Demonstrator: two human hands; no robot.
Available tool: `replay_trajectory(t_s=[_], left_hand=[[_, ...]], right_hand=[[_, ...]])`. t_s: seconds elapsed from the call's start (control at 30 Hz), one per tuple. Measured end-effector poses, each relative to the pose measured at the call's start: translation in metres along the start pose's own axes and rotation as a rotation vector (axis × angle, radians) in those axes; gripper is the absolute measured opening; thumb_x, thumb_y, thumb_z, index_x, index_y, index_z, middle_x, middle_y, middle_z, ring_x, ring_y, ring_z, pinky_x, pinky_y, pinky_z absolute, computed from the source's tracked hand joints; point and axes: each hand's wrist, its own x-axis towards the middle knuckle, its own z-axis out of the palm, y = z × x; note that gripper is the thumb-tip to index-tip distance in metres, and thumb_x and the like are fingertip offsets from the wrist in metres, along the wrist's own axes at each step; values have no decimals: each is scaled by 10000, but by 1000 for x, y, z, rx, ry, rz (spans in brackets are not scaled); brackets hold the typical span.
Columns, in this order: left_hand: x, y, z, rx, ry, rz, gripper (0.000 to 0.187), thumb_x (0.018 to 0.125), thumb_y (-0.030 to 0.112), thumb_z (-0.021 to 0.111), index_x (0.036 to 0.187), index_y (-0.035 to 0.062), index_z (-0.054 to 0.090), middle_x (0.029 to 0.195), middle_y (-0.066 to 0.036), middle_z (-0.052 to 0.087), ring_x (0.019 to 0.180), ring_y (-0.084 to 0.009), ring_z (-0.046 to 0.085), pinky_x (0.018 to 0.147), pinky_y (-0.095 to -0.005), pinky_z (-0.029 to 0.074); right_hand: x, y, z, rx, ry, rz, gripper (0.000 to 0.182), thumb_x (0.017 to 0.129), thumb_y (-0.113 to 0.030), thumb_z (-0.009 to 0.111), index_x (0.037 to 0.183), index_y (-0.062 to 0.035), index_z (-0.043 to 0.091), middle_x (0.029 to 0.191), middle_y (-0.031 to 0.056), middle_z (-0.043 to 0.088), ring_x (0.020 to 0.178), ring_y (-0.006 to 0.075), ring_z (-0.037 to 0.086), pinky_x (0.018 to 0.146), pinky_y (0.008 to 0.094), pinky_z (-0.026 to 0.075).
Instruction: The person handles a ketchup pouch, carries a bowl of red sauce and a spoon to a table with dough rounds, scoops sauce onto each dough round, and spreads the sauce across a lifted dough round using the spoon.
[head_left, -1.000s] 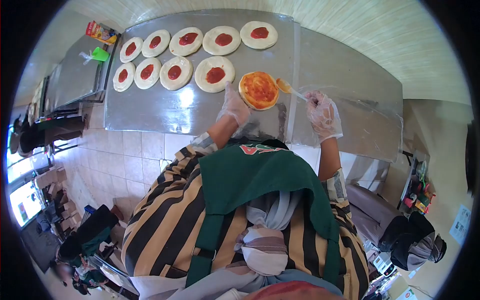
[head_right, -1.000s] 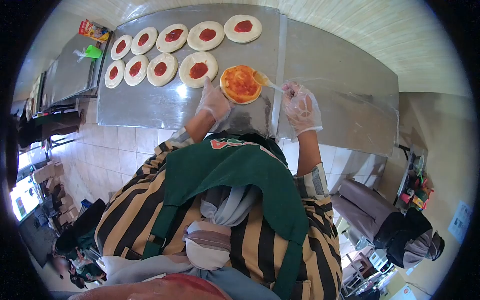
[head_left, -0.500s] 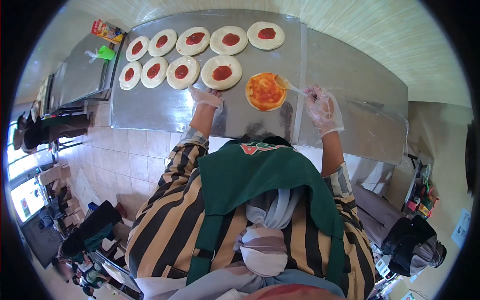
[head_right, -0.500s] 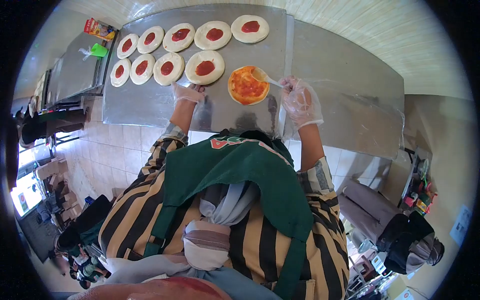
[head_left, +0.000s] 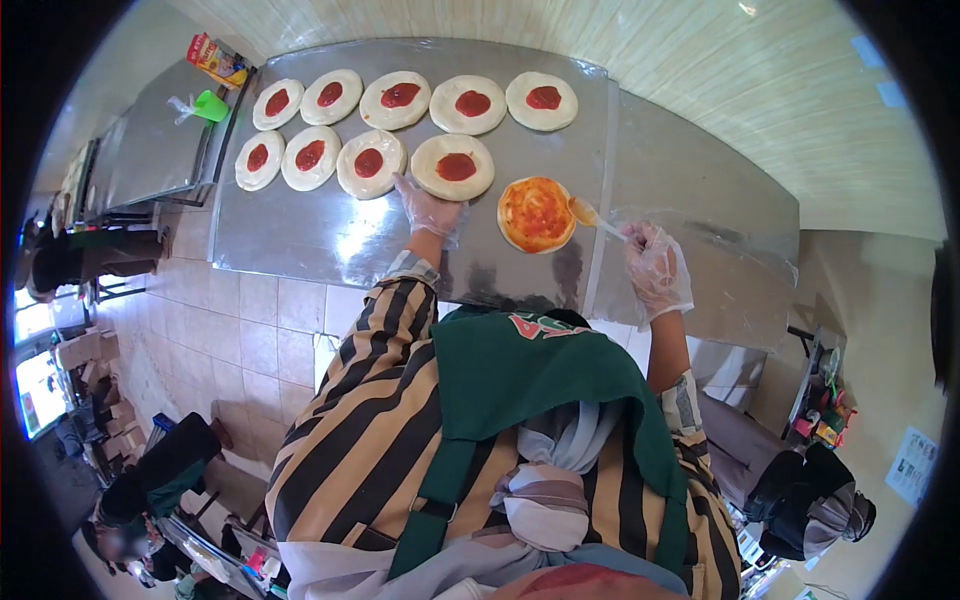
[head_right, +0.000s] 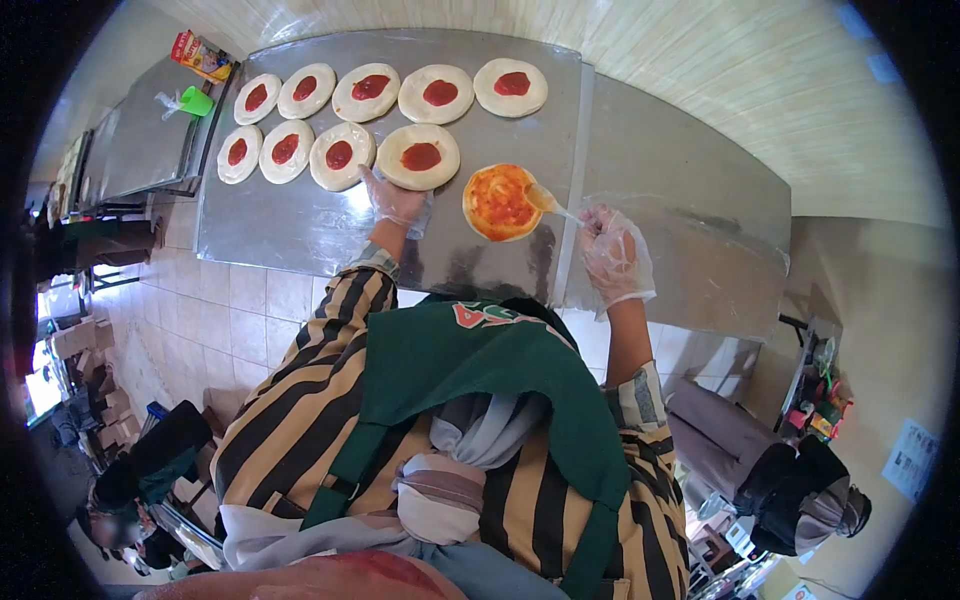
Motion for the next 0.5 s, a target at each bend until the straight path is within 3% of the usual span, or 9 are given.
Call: replay_trajectory(t_s=[0.1, 0.2, 0.3, 0.5], left_hand=[[0, 3, -3, -68, -28, 0, 904, 816, 776, 272, 1421, 106, 325, 1488, -124, 298, 1363, -333, 281, 1123, -519, 199], [-6, 5, -6, -85, -79, -3, 943, 791, 795, 297, 1424, 96, 313, 1486, -143, 295, 1359, -345, 287, 1117, -529, 213], [-27, 6, 4, -109, -184, -58, 996, 760, 820, 322, 1433, 86, 291, 1495, -151, 271, 1361, -355, 278, 1120, -528, 207], [-95, 2, 54, -168, -277, -221, 1102, 699, 848, 403, 1454, 65, 226, 1508, -170, 226, 1372, -364, 244, 1126, -532, 193]], right_hand=[[2, -6, 12, 83, 71, -135, 130, 813, -82, 548, 902, -58, 640, 724, 140, 596, 633, 267, 584, 588, 362, 442], [8, -28, 19, -34, 9, -238, 136, 784, -146, 590, 914, -112, 614, 786, 115, 621, 720, 293, 612, 641, 387, 476], [20, -50, 39, 45, -46, -341, 132, 785, -136, 582, 914, -118, 605, 778, 108, 621, 724, 294, 617, 648, 403, 484], [37, -99, 49, -33, 74, -551, 125, 773, -55, 568, 885, -81, 617, 748, 145, 618, 688, 326, 612, 615, 417, 477]])
